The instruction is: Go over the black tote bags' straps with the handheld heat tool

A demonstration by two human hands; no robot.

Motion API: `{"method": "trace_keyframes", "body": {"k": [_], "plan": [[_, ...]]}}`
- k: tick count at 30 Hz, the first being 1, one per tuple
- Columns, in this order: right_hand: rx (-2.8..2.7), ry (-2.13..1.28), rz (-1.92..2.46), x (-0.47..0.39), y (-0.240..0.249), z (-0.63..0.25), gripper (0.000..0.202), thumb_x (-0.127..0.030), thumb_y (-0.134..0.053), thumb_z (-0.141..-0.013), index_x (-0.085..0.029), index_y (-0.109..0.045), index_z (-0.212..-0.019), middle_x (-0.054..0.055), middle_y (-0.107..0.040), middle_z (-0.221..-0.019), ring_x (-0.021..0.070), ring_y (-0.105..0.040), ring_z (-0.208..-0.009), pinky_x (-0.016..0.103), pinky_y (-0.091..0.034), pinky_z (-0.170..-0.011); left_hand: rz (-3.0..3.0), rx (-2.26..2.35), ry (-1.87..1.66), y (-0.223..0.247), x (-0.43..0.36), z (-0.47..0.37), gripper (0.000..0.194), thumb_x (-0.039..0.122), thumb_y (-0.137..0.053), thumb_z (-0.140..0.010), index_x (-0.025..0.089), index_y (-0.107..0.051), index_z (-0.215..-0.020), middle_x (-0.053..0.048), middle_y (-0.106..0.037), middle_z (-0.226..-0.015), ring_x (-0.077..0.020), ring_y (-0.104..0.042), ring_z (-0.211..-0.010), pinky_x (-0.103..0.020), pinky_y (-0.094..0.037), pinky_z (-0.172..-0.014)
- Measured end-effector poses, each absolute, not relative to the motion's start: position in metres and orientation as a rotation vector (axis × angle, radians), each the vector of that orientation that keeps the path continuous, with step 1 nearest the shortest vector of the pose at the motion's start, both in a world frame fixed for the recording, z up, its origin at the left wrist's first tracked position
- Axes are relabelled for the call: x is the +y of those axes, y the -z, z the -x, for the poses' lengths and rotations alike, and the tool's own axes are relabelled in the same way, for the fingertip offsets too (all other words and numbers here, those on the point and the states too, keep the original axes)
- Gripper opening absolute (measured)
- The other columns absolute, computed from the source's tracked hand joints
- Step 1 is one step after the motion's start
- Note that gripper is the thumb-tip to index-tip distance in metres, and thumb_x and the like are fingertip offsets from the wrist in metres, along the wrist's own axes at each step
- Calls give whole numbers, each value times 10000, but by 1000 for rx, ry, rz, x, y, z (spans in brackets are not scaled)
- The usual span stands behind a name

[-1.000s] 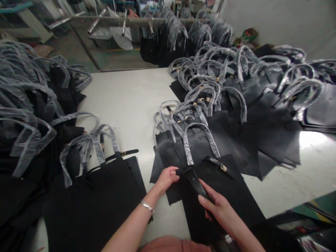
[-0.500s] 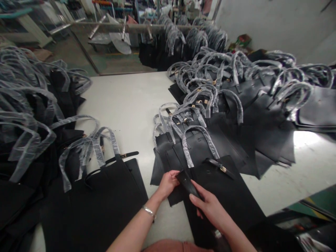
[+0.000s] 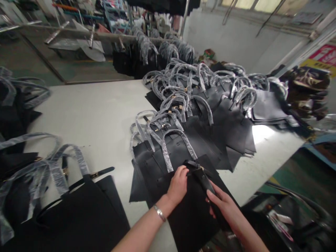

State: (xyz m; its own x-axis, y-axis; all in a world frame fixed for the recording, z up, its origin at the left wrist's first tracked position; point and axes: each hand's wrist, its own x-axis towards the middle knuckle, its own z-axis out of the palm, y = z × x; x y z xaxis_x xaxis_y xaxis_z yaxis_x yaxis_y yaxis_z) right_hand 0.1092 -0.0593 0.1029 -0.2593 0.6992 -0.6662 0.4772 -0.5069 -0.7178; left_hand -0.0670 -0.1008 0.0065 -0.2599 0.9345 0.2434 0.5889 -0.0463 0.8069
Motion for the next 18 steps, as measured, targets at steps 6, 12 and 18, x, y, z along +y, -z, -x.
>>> {"method": "trace_keyframes", "body": {"k": [6, 12, 18], "plan": [[-1416, -1759, 1751, -10, -99, -119, 680, -454, -655, -798, -237, -444, -1407, -47, -597, -690, 109, -556, -418, 212, -442, -368, -1621, 2176, -969, 12, -45, 60, 267, 70, -510, -862, 201, -573, -1086, -101, -546, -1168, -265, -519, -1081, -412, -513, -878], [-1496, -1862, 1748, 26, -88, -131, 611, -403, -602, -861, -247, -426, -1425, -48, -586, -690, 100, -556, -399, 195, -423, -349, -1530, 2090, -1249, 22, -45, 69, 63, 166, -461, -932, 198, -515, -925, -67, -569, -975, -224, -524, -918, -368, -470, -834], [-1569, -2035, 1729, 31, -83, -133, 617, -403, -617, -858, -244, -440, -1427, -47, -593, -679, 88, -543, -373, 183, -415, -333, -1324, 2211, -1255, 35, -40, 70, 133, 105, -390, -891, 188, -489, -922, -75, -570, -849, -240, -566, -819, -373, -470, -769]]}}
